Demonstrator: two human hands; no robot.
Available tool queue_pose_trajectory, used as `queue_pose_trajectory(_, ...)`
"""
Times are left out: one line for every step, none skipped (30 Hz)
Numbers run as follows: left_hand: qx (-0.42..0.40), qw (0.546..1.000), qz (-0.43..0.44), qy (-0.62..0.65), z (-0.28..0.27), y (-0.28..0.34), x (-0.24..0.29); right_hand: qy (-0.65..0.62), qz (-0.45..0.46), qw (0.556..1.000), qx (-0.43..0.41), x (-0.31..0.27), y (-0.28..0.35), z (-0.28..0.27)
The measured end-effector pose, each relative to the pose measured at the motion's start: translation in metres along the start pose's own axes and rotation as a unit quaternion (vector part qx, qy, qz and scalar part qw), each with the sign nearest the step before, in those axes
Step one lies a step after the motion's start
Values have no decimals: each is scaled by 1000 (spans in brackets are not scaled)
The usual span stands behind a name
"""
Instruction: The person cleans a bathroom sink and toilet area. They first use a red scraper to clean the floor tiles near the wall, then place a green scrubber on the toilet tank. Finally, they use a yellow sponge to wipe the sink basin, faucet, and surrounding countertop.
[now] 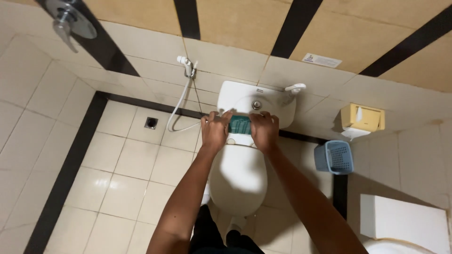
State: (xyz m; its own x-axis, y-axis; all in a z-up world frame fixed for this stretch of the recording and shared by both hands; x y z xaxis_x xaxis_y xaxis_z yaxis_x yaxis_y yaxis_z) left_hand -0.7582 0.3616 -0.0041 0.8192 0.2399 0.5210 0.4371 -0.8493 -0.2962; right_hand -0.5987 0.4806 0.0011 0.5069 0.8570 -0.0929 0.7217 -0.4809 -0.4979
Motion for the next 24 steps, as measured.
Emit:
queue_pose_trajectory(-8, 1000, 4, 1, 6, -8, -9, 1, 9, 1000, -3, 2, -3, 14)
queue_pose_trajectory(-25, 1000, -7, 5, 12, -16, -19, -4, 13, 1000, 4, 4, -6, 29)
queue_pose_trajectory(-41, 999, -18, 11, 20, -25, -27, -6, 16, 1000, 10, 8, -9, 42)
queue_pose_trajectory(-49, 999, -13, 15, 25, -35, -34, -2, 25, 1000, 7, 13, -12, 55)
queue_pose_trajectory(-60, 998, -14, 9, 27, -42, -42, -8, 31, 999, -11, 15, -16, 68)
queue_pose_trajectory(-70, 997, -14, 3, 29, -48, -50, -14, 36, 999, -28, 16, -18, 82)
queue_pose_trajectory(-77, 997, -14, 3, 33, -57, -57, -15, 41, 999, -32, 18, -24, 95)
queue_pose_trajectory(-86, 996, -13, 8, 37, -66, -64, -4, 58, 997, -50, 20, -28, 108)
queue_pose_trajectory(-96, 995, -13, 14, 42, -73, -69, 9, 75, 995, -70, 23, -32, 121)
queue_pose_trajectory(-102, 995, -12, 16, 52, -81, -80, 9, 80, 994, -74, 25, -37, 127)
queue_pose_trajectory(-93, 996, -8, 13, 62, -87, -89, 6, 77, 995, -66, 27, -43, 132)
queue_pose_trajectory(-83, 997, -4, 9, 72, -93, -99, 3, 74, 995, -59, 29, -48, 137)
queue_pose_trajectory(-88, 996, -4, 10, 74, -101, -103, 2, 78, 995, -63, 32, -54, 143)
queue_pose_trajectory(-91, 996, -14, 13, 75, -108, -106, 6, 81, 995, -61, 34, -59, 149)
queue_pose_trajectory(-92, 995, -24, 16, 75, -116, -109, 9, 83, 995, -58, 37, -66, 154)
queue_pose_trajectory(-96, 995, -24, 16, 79, -121, -112, 9, 86, 994, -60, 37, -71, 158)
queue_pose_trajectory(-97, 994, -38, 18, 82, -128, -115, 33, 93, 992, -73, 39, -76, 162)
queue_pose_trajectory(-97, 994, -51, 19, 86, -133, -118, 58, 100, 990, -85, 41, -81, 165)
queue_pose_trajectory(-100, 993, -51, 19, 85, -140, -116, 58, 102, 989, -87, 43, -83, 170)
queue_pose_trajectory(-106, 993, -58, 19, 84, -145, -115, 42, 120, 988, -93, 45, -86, 173)
queue_pose_trajectory(-111, 992, -64, 20, 82, -152, -112, 27, 138, 985, -98, 48, -89, 176)
queue_pose_trajectory(-113, 991, -63, 20, 92, -153, -117, 28, 139, 985, -98, 49, -92, 178)
queue_pose_trajectory(-123, 991, -47, 1, 102, -155, -121, 49, 141, 985, -89, 50, -95, 179)
queue_pose_trajectory(-133, 991, -31, -18, 111, -156, -124, 70, 142, 984, -79, 51, -98, 180)
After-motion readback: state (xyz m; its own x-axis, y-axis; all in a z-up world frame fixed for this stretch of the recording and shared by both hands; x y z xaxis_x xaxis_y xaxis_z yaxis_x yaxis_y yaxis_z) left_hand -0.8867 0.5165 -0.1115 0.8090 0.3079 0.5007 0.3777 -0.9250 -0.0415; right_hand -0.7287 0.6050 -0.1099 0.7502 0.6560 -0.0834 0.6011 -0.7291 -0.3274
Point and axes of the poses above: each hand's wrist, its own y-axis away from the middle knuckle, its own z-axis out of the palm, x = y × z, the point moved 1 cm from there along -y, towards the middle knuckle, and after that the axes turned 4 degrees about y, right-handed, at the moved point
